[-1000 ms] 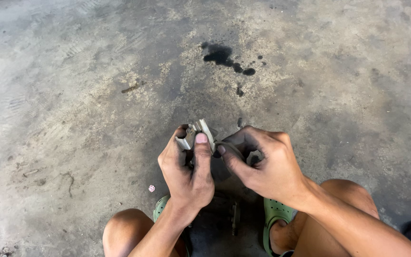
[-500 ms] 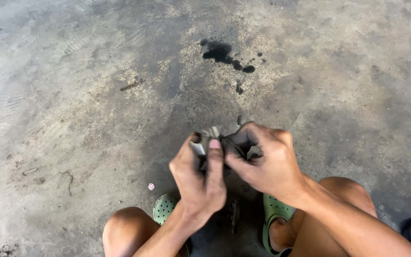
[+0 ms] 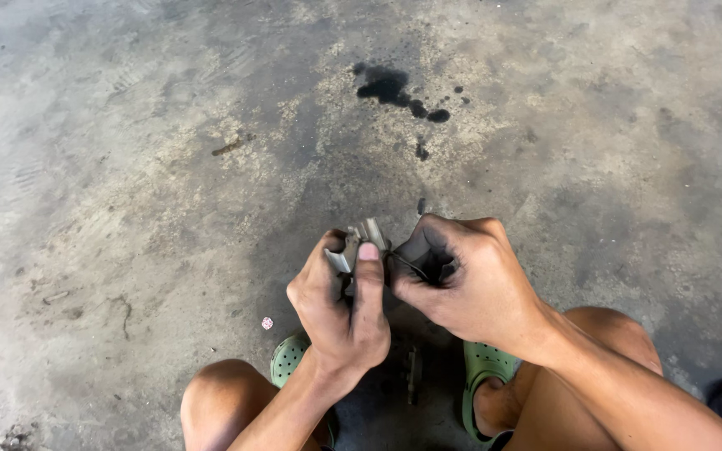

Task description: The person sits on the workshop floor and fits brake pads into a brake caliper bracket by hand, pressing and aligning each pad, turning the assembly over to seat the pads, and handling the caliper hardware on the ground.

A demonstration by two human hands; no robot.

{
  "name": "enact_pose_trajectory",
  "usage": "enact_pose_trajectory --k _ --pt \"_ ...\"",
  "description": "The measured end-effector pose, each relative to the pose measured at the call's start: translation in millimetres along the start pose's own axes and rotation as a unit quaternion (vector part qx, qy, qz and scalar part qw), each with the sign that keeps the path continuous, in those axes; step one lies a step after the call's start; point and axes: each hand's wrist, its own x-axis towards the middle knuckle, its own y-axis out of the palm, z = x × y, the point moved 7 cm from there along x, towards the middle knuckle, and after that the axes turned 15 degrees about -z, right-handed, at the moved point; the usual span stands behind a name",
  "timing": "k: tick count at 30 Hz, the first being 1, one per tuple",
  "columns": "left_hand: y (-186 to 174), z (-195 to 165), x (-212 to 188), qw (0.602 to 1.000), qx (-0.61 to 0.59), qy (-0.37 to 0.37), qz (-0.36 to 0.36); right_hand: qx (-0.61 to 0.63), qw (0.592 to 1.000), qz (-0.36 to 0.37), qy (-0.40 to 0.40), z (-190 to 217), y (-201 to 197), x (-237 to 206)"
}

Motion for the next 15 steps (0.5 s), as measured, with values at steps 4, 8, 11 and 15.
enact_pose_trajectory --k 4,8,11,15 --pt "15 2 -11 0.998 0.002 -0.002 0.064 -0.023 0.997 -0.065 -0.045 -4 -13 12" --pt "14 -10 -20 0.994 -0.044 0.01 0.095 0.006 0.99 -0.135 0.033 -21 -33 29" --pt "10 -14 -13 0.994 -0.064 0.031 0.087 0.141 0.978 -0.142 0.049 -21 -42 26" --pt "2 -12 0 0.994 -0.1 0.018 0.048 0.101 0.984 -0.143 0.025 -14 -41 19"
